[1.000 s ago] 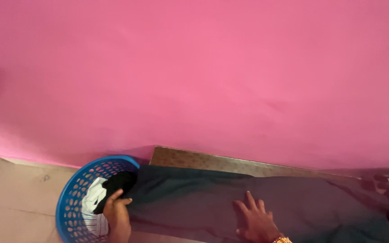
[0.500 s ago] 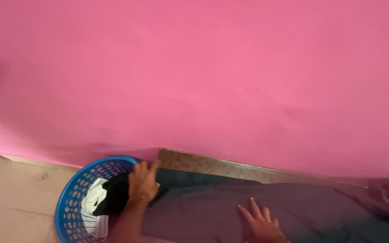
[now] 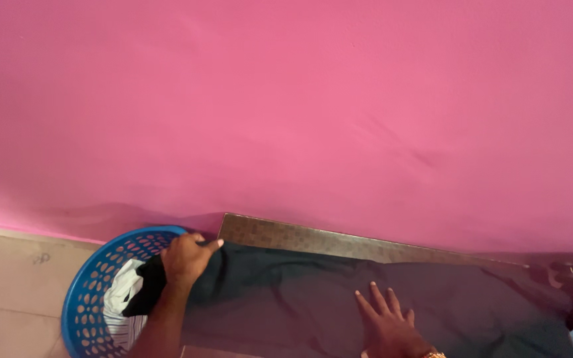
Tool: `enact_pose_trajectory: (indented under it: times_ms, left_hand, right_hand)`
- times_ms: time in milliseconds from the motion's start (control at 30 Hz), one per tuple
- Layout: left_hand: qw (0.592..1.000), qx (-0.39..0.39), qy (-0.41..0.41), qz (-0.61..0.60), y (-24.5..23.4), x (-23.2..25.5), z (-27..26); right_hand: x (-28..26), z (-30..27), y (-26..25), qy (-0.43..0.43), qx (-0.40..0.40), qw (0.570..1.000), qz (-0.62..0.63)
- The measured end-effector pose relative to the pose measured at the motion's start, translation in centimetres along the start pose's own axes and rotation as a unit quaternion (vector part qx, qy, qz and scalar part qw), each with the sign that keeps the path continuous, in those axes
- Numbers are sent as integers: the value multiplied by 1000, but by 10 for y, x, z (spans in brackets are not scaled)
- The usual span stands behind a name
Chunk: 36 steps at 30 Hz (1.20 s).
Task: The person retrieves a pair of dark trousers from a laundry basket and lays them flat on a table. They smooth out the fabric by hand and then fold the trousers multiple times before placing the folded item into an open suitcase.
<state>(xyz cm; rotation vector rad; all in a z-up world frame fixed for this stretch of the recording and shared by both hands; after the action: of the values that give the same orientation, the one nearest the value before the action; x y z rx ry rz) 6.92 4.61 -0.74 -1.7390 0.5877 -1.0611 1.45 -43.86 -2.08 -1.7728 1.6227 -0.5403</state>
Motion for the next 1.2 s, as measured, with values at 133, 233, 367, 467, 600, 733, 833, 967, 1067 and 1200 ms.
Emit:
enact_pose_trajectory:
  times_ms: [133, 233, 367, 467, 600, 733, 833, 967, 1067, 1200]
  left_hand:
    - [936, 73, 10, -345, 8, 7, 10]
    - [980, 107, -70, -150, 2, -3, 1]
    - [985, -4, -122, -118, 31, -23, 6]
    - [986, -40, -116, -116, 66, -47, 13]
    - [980, -88, -135, -115, 80, -66, -10]
    - [981, -98, -142, -84, 54, -49, -40]
    - [996, 27, 28, 79, 32, -26, -51]
    - [988, -31, 16, -150, 50, -28, -37]
    - [984, -88, 6, -155, 61, -36, -28]
    - [989, -121, -87, -10, 60, -78, -43]
  right_hand:
    - [2, 17, 6, -36, 43, 998, -16]
    - [4, 16, 13, -51, 56, 997, -22]
    - [5, 10, 8, 10, -13, 999, 30]
    - [13, 10, -12, -35, 145, 980, 133]
    - [16, 18, -2, -37, 181, 981, 66]
    - [-4, -1, -10, -166, 311, 931, 90]
    - [-22, -5, -9, -188, 262, 941, 103]
    - [-31, -6, -9, -109, 187, 970, 111]
    - [-34, -9, -12, -102, 172, 973, 119]
    - [-30, -9, -7, -105, 149, 979, 94]
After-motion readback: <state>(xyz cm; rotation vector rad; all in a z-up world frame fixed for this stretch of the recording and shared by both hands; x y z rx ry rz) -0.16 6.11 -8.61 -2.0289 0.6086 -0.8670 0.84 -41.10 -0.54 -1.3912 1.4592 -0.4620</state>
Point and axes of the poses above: each hand's wrist, its own z-axis towards the middle knuckle, its own y-axis out of the palm, x = y × z, the point moved 7 cm from there along z, towards the middle knuckle, and after that the axes turned 11 degrees about z, right-handed, at the moved point
